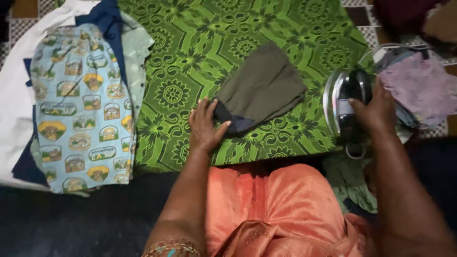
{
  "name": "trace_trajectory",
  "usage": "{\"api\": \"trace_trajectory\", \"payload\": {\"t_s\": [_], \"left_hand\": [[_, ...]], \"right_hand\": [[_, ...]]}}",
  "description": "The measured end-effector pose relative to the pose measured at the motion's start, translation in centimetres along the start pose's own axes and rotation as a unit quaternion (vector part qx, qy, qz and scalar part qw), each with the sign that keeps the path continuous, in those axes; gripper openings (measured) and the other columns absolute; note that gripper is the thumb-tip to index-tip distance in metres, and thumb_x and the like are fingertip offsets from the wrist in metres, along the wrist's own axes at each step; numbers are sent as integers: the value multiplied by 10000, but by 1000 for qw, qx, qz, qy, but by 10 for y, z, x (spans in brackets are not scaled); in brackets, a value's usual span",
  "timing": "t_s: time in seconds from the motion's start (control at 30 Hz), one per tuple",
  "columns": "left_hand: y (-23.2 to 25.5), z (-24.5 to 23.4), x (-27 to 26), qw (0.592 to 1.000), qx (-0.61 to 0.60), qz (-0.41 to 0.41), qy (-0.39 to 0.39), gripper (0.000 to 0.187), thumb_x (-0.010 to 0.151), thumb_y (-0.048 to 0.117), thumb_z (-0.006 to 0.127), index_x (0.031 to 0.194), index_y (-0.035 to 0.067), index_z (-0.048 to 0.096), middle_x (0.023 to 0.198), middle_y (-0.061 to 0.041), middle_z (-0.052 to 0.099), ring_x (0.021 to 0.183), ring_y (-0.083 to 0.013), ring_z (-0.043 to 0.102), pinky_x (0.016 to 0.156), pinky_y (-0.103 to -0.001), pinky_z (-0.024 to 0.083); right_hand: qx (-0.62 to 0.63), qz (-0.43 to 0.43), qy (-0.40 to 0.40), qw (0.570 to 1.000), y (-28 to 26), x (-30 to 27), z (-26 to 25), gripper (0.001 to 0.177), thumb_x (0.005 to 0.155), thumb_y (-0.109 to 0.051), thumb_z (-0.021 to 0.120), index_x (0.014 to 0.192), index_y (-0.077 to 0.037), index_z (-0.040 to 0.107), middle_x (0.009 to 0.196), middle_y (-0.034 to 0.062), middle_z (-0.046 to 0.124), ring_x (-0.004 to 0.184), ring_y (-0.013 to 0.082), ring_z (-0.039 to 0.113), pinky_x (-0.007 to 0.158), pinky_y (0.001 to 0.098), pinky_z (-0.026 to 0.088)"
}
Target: The person irons several pieces of clothing on a patterned green cloth. They use an iron to smooth out wrinkles on a light blue patterned shirt, a dark green short, and a maroon shirt, folding each item after ironing.
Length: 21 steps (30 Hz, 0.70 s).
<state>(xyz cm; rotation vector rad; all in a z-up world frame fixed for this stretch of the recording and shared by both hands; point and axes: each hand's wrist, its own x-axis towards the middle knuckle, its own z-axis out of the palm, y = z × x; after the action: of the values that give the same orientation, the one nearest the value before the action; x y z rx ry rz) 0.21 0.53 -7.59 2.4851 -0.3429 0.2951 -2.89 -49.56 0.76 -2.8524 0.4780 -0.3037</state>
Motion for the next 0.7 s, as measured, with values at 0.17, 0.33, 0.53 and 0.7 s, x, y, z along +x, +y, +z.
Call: {"api": "trace_trajectory", "payload": {"t_s": [0.17,0.33,0.53,0.7], "left_hand": [[5,-6,-1,1000,-2,-24,-13,927,853,590,720,1572,128,360,1650,-115,343,1570,-302,243,1269,-514,144],[7,-8,-3,1000,-9,-23,-18,912,858,573,696,1577,127,355,1657,-120,305,1566,-310,224,1255,-519,130],[3,-2,-5,1000,17,-5,2,762,890,561,683,1529,217,448,1653,-119,325,1566,-312,240,1252,-523,147],[7,-8,-6,1000,-17,-11,4,761,883,567,685,1517,216,452,1632,-96,367,1575,-312,242,1276,-512,146]], "right_hand": [[49,-14,-15,999,8,-7,11,964,874,-230,742,1700,-78,270,1559,319,467,1278,529,527,1050,547,430],[28,91,-45,994,-44,-36,-8,862,954,-235,710,1728,-240,331,1350,302,634,1170,509,628,993,550,489],[160,27,-35,986,-139,-80,-54,766,927,-169,718,1631,-264,431,1308,236,677,1095,374,702,932,465,539],[161,-49,-81,982,-218,-77,-55,751,947,-186,713,1614,-303,387,1361,200,649,1137,315,685,963,440,535]]}}
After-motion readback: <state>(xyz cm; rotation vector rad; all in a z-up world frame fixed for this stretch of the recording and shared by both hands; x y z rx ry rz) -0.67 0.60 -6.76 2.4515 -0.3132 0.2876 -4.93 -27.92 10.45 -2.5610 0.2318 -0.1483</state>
